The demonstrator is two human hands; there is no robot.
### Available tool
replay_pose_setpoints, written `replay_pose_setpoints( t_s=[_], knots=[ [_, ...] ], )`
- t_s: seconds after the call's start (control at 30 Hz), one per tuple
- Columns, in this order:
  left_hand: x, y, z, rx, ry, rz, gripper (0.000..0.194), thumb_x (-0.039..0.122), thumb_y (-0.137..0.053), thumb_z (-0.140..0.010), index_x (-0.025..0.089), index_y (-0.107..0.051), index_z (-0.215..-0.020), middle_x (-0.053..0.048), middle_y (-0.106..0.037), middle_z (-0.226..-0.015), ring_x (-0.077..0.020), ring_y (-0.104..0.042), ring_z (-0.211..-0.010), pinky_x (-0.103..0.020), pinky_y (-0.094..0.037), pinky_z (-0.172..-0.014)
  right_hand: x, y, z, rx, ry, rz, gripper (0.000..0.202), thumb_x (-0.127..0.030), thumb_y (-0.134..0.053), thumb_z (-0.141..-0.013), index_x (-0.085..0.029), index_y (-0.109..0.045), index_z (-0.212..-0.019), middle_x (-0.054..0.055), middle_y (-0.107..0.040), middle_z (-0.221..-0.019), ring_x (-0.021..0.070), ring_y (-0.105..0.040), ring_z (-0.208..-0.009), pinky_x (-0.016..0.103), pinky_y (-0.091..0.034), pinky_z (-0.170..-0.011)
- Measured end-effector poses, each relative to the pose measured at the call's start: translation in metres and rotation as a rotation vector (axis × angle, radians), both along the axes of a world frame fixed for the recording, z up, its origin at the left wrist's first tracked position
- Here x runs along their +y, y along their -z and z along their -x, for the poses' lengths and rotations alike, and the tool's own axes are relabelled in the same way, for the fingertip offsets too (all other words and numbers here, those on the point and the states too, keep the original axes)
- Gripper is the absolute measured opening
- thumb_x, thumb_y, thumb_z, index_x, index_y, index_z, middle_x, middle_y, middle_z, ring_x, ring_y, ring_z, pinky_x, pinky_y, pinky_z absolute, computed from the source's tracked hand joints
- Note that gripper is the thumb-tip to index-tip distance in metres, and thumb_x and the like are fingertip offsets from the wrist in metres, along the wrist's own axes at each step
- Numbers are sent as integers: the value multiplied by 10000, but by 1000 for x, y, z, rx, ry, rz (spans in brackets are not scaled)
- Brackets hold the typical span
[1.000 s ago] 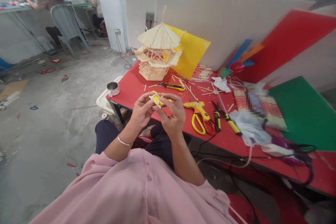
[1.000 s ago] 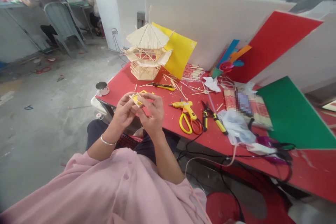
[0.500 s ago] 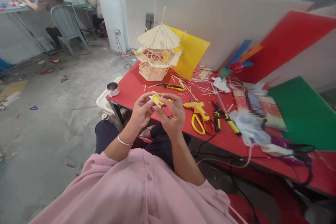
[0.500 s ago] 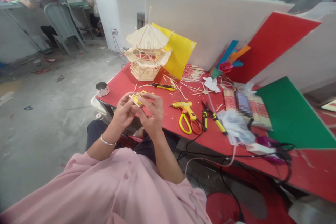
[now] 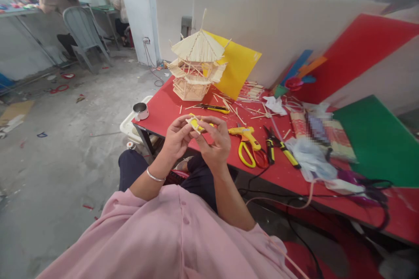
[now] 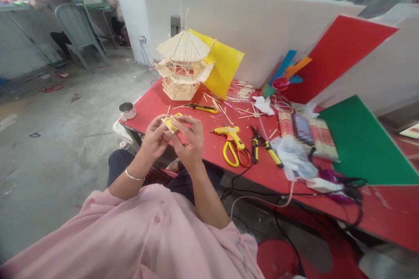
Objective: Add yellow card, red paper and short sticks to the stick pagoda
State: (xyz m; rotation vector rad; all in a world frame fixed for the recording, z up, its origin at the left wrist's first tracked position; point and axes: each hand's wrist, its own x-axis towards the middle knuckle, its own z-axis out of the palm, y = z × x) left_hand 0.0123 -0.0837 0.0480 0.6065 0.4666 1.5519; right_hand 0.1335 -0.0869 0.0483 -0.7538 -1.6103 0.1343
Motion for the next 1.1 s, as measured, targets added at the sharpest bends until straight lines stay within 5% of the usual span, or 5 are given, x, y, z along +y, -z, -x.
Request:
replay_pose_setpoints(
  t_s=[1.1],
  knots=[
    [-1,1,0,-13,15,-28,330,297,-929,-654,206,-751,-916,-32,-775,-959,-143,-731,-839,-265,-615,-796,0,-2,0,-8,8,-25,292,-245,-752,-877,-322,-722,-1157,54,-691,-1174,210,-678,-1089,389,-618,-860]
  ],
)
